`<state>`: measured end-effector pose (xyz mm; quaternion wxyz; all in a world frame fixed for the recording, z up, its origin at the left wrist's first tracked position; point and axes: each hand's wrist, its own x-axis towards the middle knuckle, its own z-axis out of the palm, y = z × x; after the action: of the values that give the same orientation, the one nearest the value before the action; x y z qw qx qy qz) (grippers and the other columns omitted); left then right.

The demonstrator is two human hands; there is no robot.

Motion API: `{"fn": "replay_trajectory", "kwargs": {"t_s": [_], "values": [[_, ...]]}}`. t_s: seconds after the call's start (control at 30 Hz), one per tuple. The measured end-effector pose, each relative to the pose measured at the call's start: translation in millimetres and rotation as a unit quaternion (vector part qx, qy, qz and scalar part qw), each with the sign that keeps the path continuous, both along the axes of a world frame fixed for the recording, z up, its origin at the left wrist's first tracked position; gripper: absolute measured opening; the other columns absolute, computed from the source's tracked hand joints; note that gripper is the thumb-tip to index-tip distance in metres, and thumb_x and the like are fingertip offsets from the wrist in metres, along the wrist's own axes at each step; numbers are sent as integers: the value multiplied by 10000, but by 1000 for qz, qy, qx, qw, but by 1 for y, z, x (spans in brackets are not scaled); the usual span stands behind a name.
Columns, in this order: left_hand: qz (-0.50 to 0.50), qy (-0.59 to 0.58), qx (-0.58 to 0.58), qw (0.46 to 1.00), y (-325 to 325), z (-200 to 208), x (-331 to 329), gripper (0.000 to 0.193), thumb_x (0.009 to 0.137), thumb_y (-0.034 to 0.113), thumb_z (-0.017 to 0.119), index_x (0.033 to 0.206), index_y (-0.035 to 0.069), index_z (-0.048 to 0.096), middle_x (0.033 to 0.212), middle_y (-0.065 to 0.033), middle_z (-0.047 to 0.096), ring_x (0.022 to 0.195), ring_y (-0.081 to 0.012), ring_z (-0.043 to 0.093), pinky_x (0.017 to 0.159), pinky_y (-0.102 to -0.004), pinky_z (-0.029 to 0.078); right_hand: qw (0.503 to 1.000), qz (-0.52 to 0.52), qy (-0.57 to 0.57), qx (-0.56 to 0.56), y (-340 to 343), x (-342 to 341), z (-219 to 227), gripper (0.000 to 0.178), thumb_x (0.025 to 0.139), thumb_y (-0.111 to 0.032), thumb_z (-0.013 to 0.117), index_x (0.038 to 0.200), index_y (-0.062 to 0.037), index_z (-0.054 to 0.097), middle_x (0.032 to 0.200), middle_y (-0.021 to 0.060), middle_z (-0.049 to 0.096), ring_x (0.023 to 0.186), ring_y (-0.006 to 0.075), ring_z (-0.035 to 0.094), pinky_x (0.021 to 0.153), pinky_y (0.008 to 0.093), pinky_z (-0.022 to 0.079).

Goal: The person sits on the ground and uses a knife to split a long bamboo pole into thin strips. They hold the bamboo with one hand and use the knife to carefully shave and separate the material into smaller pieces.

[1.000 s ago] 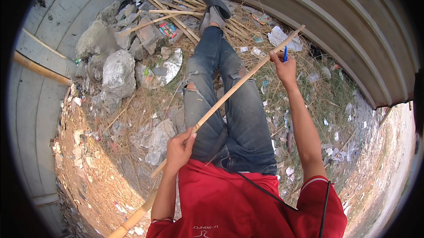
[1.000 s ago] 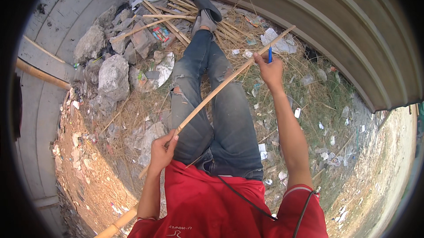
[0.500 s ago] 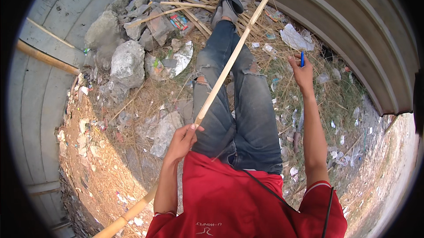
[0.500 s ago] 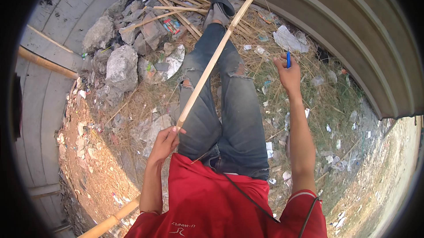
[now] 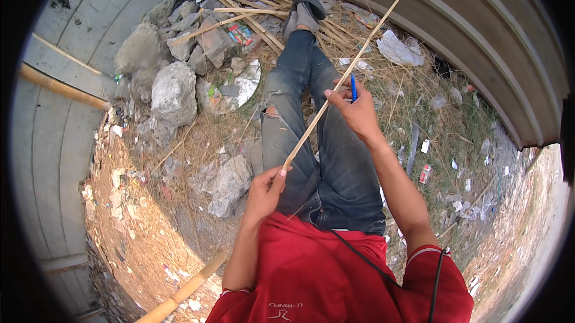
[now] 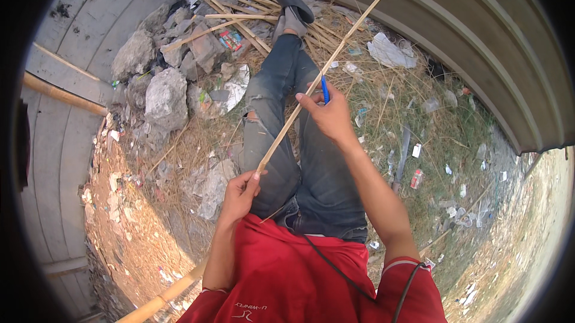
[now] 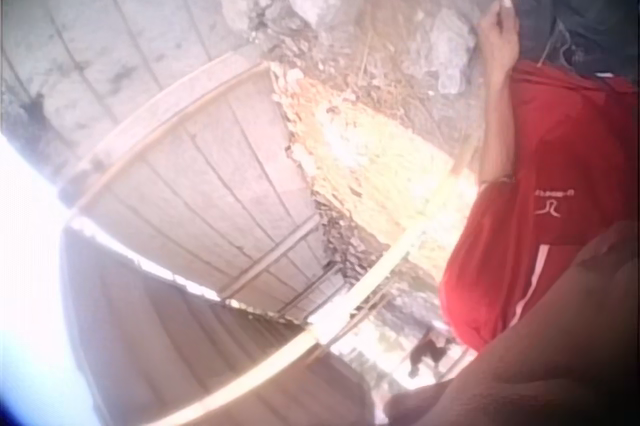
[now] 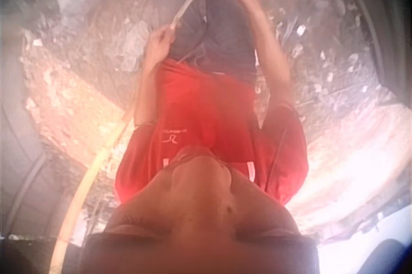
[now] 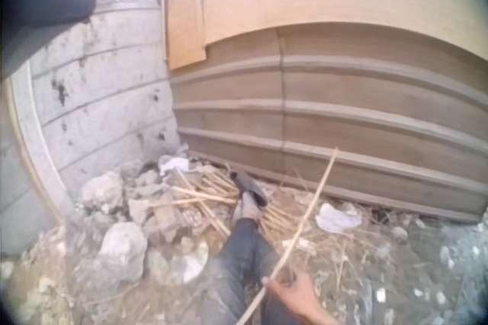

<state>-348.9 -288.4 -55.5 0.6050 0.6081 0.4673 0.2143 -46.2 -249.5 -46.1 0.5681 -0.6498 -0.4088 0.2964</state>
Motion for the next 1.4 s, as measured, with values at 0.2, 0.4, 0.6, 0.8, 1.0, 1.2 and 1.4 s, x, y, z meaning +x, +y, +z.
{"fn": "replay_trajectory", "kwargs": {"t_s": [0.2, 0.4, 0.6, 0.8, 1.0, 1.2, 1.4], "values": [[67, -8, 20, 998, -2, -7, 8, 361, 1038, 229, 663, 1319, 5, 693, 741, 42, 581, 680, -38, 501, 615, -208, 410, 979, 88, -158, -93, -39, -35, 23, 518, 925, -511, 740, 1040, -15, 646, 707, 126, 671, 657, 304, 680, 623, 434, 506], [105, -54, 25, 993, 3, -1, 28, 375, 1030, 237, 679, 1326, 8, 691, 758, 40, 600, 690, -46, 517, 619, -220, 426, 923, 219, -291, -125, -72, -76, 20, 467, 1016, -485, 590, 925, -29, 628, 721, 238, 670, 710, 497, 644, 642, 561, 494], [86, 49, 64, 993, 4, 17, 22, 352, 1017, 232, 696, 1282, 1, 716, 708, 41, 588, 640, -32, 482, 563, -233, 391, 925, 101, -336, -147, -43, -53, 10, 516, 1030, -512, 564, 971, -7, 646, 706, 260, 661, 717, 502, 655, 638, 586, 488], [94, 35, 35, 994, -14, -5, -5, 342, 1007, 225, 710, 1258, -8, 726, 682, 55, 556, 631, -26, 463, 546, -238, 367, 926, 101, -321, -169, -30, 10, 24, 523, 1047, -506, 526, 987, -9, 681, 731, 244, 684, 753, 481, 675, 684, 580, 513], [98, -29, 25, 995, 3, 13, 33, 361, 1011, 216, 709, 1270, -35, 709, 712, 63, 556, 648, -18, 445, 552, -229, 348, 893, 242, -359, -122, -66, -67, 9, 467, 1015, -503, 582, 950, -44, 636, 709, 244, 685, 699, 483, 678, 644, 580, 523], [98, -9, 21, 995, -2, 9, 23, 366, 1022, 233, 694, 1263, -43, 708, 737, 64, 564, 671, -18, 443, 569, -220, 362, 911, 134, -377, -103, -35, -20, 7, 492, 1028, -507, 564, 891, -36, 603, 657, 241, 638, 670, 482, 649, 586, 564, 484], [74, 9, 62, 995, 8, 14, 32, 367, 1017, 227, 695, 1241, -63, 704, 784, 26, 643, 713, -47, 514, 631, -241, 444, 893, 234, -374, -87, -56, -56, 2, 479, 1029, -506, 569, 922, -42, 617, 665, 229, 649, 669, 488, 642, 607, 576, 482]]}}
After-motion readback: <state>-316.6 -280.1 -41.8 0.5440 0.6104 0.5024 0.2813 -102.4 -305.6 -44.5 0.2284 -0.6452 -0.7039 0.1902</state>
